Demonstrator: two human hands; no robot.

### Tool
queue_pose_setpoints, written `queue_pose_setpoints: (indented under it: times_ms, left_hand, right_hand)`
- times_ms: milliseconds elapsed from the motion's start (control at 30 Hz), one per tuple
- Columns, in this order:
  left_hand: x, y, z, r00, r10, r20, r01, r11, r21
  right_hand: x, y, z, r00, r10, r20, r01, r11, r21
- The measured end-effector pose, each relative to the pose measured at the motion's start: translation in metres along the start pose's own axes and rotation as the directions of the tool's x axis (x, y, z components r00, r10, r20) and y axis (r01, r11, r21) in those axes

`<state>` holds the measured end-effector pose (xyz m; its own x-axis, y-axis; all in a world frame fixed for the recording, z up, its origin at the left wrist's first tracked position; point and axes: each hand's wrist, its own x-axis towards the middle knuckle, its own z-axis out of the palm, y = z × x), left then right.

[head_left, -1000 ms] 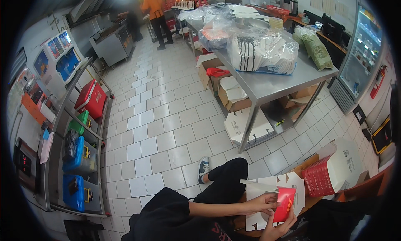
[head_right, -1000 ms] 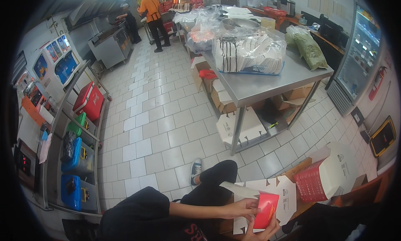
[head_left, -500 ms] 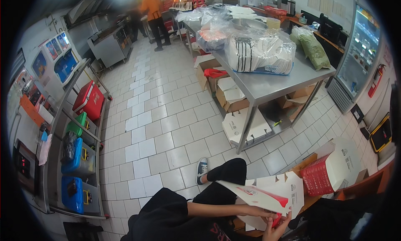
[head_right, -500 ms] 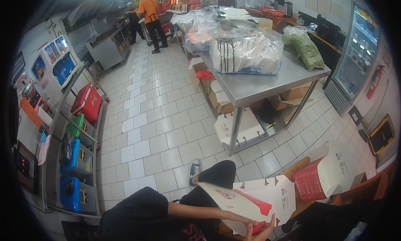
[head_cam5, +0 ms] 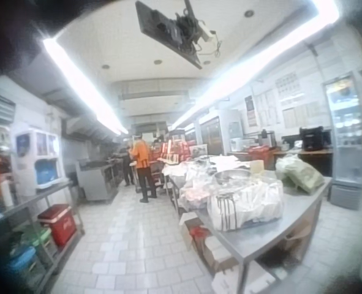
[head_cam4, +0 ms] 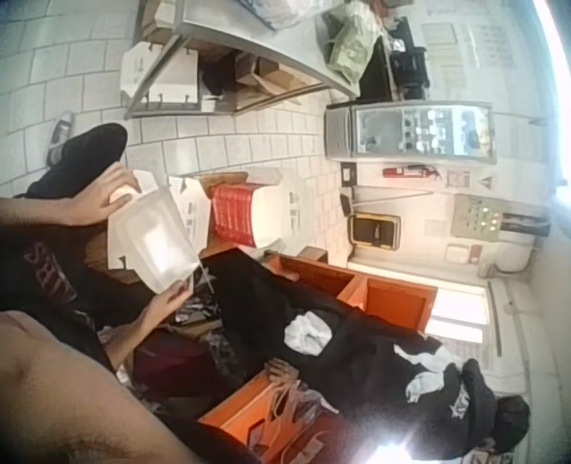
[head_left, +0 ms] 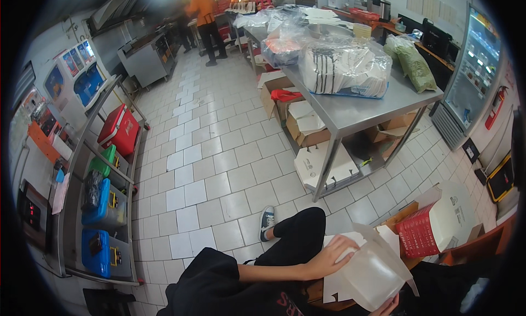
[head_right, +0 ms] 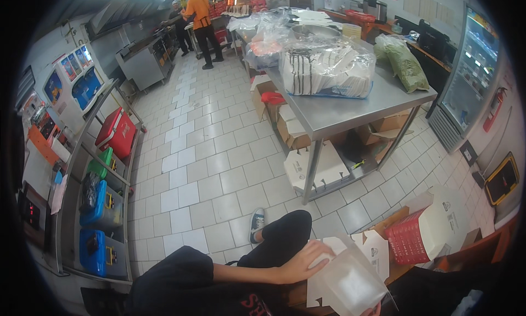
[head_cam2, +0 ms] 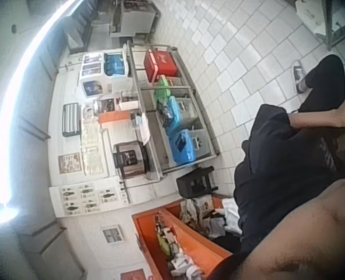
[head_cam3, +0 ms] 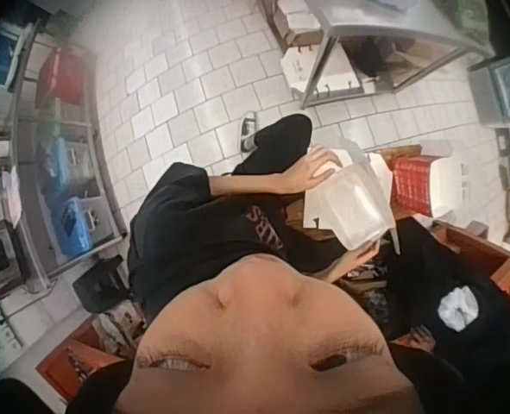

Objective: The person assembles cardboard food boxes by hand, folding and interlocking the flaps to form the box shape, and then stacks the completed boxes on a wooden bench.

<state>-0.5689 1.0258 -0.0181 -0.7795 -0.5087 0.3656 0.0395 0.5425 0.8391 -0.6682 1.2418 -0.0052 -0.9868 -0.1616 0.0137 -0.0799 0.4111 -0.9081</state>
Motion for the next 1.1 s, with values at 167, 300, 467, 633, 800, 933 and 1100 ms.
queue_pose_setpoints:
  times_ms: [167,300,467,633,800,933,1100]
  left_hand:
    - [-0.006,-0.023,0.018,0.885,-0.396,0.247,0.463,0.809,-0.361]
    - [-0.017,-0.043,0.04,0.893,-0.208,0.4,0.39,0.801,-0.454]
    - [-0.007,-0.035,0.025,0.815,-0.294,0.499,0.564,0.603,-0.564]
    - [-0.003,-0.041,0.012,0.817,-0.224,0.532,0.543,0.611,-0.576]
    - [-0.006,-0.043,0.016,0.856,-0.202,0.476,0.48,0.655,-0.584]
    - [-0.001,-0.044,0.012,0.789,-0.253,0.56,0.567,0.653,-0.502]
    - [-0.002,-0.043,0.013,0.789,-0.273,0.55,0.584,0.612,-0.534]
  right_hand:
    - [-0.005,0.006,-0.003,0.995,0.09,-0.041,-0.091,0.995,-0.029]
    - [-0.004,0.009,0.001,0.99,0.136,0.042,-0.135,0.991,-0.015]
    - [-0.004,0.004,0.001,0.99,0.114,0.086,-0.114,0.993,-0.006]
    - [-0.001,0.005,0.0,0.986,0.127,0.112,-0.121,0.991,-0.061]
    - [0.0,0.014,0.0,0.982,0.164,0.089,-0.158,0.985,-0.074]
    - [-0.001,0.021,-0.004,0.986,0.145,0.079,-0.14,0.987,-0.073]
    - [-0.003,0.019,-0.009,0.99,0.12,0.076,-0.108,0.983,-0.147]
